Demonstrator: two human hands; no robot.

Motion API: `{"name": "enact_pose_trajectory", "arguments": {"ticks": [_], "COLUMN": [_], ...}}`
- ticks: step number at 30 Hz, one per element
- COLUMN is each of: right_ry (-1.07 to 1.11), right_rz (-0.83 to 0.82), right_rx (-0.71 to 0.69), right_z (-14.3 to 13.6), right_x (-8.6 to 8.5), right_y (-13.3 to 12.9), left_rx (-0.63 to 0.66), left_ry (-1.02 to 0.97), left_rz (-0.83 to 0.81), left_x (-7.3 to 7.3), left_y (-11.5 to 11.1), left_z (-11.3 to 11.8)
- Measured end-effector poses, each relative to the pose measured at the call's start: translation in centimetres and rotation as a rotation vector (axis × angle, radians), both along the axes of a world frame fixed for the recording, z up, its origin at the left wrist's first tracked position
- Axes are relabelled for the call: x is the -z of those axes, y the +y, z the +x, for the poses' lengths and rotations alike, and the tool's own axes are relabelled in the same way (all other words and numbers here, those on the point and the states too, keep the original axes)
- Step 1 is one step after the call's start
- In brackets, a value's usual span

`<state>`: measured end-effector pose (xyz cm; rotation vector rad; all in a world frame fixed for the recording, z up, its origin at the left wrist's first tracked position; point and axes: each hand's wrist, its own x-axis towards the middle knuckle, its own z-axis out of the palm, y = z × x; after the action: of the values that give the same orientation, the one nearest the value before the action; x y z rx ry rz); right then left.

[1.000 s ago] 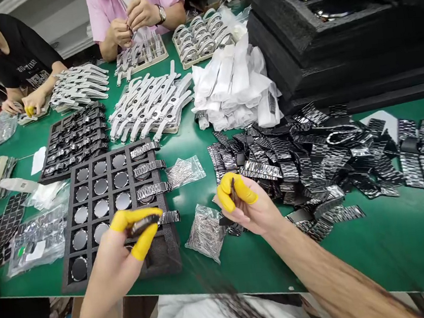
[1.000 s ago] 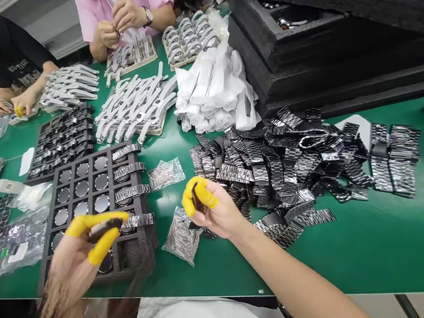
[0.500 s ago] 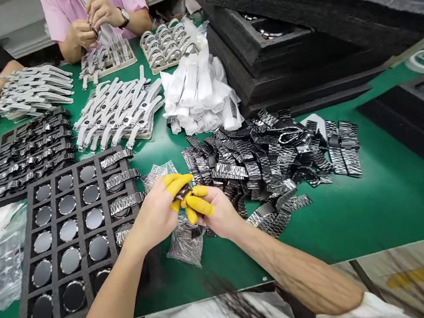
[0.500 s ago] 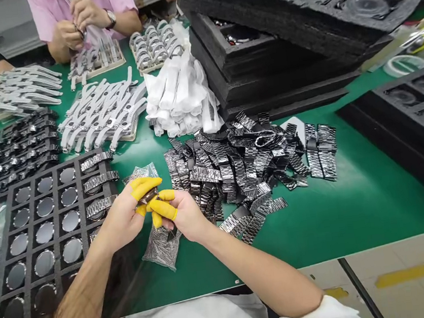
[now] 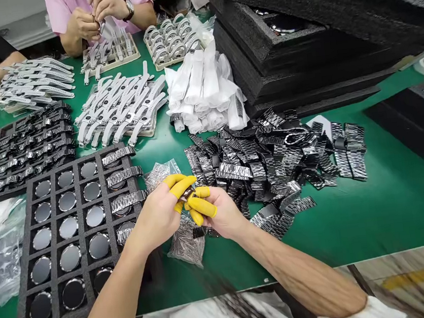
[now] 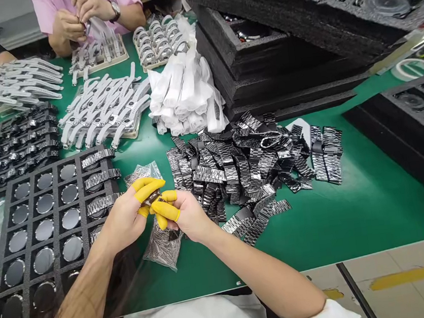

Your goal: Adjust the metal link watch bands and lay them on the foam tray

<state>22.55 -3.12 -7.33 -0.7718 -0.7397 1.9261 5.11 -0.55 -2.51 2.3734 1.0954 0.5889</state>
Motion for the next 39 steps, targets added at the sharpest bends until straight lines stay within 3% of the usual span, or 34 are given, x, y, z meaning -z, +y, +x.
{"name": "enact_pose_trajectory", "arguments": {"ticks": [11, 15, 19, 31, 35, 39], "right_ry": [-0.004, 0.051, 0.061, 0.056, 0.037, 0.03], "right_rz": [-0.051, -0.098, -0.118, -0.111, -0.113, -0.077], "right_rx": [0.014, 0.083, 0.107, 0.11, 0.11, 0.133], "right_z": [-0.1, -0.2, -0.2, -0.5, -0.4, -0.1], "right_x": [-0.6, -1.1, -1.1, -1.2, -1.0, -0.8], "right_y": [0.0, -0.1, -0.2, -0.5, -0.5, -0.2], "left_rx": [-0.015, -0.042, 0.043, 0.035, 0.044, -0.068], "left_ry": [-0.021, 0.004, -0.087, -0.27, -0.255, -0.241], "left_rz": [-0.039, -0.024, -0.03, -0.113, -0.082, 0.08], "left_x": [0.2, 0.0, -0.4, 0.0, 0.0, 0.2], "left_y": [-0.1, -0.2, -0.2, -0.2, -0.2, 0.1], "left_z": [0.2, 0.3, 0.3, 1.1, 0.9, 0.3]}}
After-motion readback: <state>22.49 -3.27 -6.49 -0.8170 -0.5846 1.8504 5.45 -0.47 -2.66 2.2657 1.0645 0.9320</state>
